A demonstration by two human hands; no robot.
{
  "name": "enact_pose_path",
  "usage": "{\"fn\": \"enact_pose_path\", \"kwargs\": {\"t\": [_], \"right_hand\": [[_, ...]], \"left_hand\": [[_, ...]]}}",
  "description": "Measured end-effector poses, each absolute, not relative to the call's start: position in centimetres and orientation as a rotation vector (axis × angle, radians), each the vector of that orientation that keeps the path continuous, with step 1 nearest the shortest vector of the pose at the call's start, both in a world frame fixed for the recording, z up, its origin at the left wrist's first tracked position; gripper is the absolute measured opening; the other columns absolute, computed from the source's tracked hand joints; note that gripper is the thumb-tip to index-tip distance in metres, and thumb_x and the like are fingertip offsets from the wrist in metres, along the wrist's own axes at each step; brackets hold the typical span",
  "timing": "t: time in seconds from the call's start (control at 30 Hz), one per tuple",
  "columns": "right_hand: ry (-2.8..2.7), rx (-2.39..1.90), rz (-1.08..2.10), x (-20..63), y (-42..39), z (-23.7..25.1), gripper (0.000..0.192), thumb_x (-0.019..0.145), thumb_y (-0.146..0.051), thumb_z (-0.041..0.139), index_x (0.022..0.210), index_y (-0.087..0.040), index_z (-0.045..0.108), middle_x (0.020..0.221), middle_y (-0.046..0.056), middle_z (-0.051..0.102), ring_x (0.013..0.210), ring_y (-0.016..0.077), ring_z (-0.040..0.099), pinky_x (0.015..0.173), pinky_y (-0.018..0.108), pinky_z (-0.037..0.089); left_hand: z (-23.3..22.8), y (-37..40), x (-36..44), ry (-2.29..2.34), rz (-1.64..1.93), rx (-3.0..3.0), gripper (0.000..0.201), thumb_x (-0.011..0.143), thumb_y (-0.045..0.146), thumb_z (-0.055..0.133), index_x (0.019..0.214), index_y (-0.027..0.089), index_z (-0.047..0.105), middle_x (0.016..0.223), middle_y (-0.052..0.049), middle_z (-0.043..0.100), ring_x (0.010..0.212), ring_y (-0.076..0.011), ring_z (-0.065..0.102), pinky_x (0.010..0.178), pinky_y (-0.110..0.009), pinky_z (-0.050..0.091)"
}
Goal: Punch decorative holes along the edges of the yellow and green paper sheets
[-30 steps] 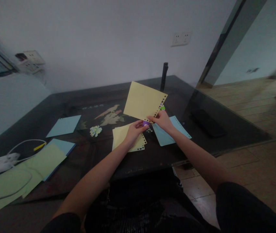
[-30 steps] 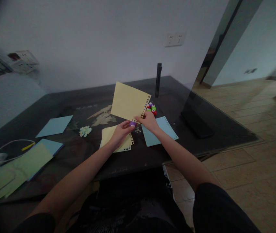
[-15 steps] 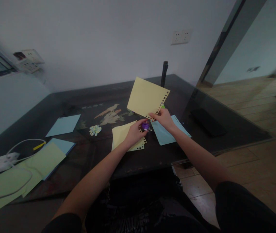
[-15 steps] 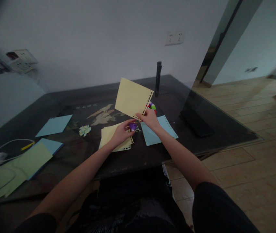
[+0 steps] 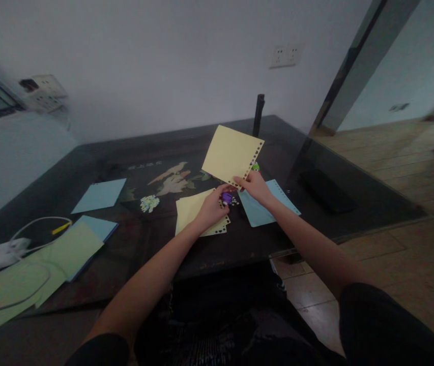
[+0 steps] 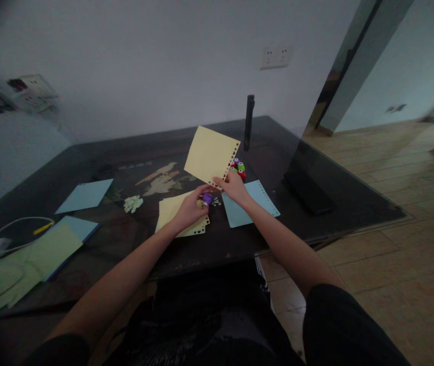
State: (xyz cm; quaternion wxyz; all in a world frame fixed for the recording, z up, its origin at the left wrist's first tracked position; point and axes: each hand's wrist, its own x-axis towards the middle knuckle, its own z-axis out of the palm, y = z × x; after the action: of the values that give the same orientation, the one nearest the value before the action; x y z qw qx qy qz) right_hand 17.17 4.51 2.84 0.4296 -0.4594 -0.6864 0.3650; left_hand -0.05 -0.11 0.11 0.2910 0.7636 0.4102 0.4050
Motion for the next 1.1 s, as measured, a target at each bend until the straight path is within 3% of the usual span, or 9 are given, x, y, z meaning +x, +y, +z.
{"fn": "enact_pose_path", "kwargs": {"t": [0.2,0.63,0.87,1.1], "right_hand": [[-1.753,-1.113,0.889,17.3,4.8,2.5,0.021,0.082,-0.032,0.056,0.085,-0.013,0.066,0.075,0.008,0.068,0.060,0.0168,0.060,0.056,0.030,0.050],[-1.703,-1.143,0.800,17.5,5.0,2.6,0.021,0.077,-0.027,0.061,0.088,-0.012,0.069,0.083,0.011,0.071,0.077,0.0230,0.065,0.070,0.035,0.053],[-1.455,-1.128,0.868,18.2,5.5,2.6,0.028,0.069,-0.035,0.065,0.086,-0.012,0.065,0.073,0.009,0.069,0.058,0.0206,0.065,0.054,0.034,0.053],[-1.225,-1.010,0.897,19.2,6.1,3.3,0.036,0.063,-0.038,0.070,0.090,-0.016,0.059,0.069,0.002,0.068,0.051,0.0152,0.061,0.049,0.027,0.051]], "left_hand": [[0.0,-0.1,-0.1,1.142,1.046,2.091,0.066,0.062,-0.001,0.052,0.126,0.016,0.046,0.119,-0.010,0.063,0.111,-0.0198,0.058,0.094,-0.033,0.045],[0.0,0.1,-0.3,1.107,1.071,2.111,0.065,0.062,-0.002,0.051,0.124,0.016,0.049,0.114,-0.009,0.064,0.106,-0.0192,0.059,0.094,-0.034,0.045],[-0.4,0.2,-0.4,1.152,1.089,2.081,0.055,0.065,0.001,0.053,0.118,0.016,0.055,0.116,-0.009,0.063,0.108,-0.0197,0.058,0.095,-0.034,0.046],[0.3,-0.1,-0.1,1.216,1.102,1.937,0.034,0.076,0.016,0.058,0.111,0.015,0.060,0.106,-0.009,0.064,0.086,-0.0165,0.062,0.079,-0.029,0.052]]}}
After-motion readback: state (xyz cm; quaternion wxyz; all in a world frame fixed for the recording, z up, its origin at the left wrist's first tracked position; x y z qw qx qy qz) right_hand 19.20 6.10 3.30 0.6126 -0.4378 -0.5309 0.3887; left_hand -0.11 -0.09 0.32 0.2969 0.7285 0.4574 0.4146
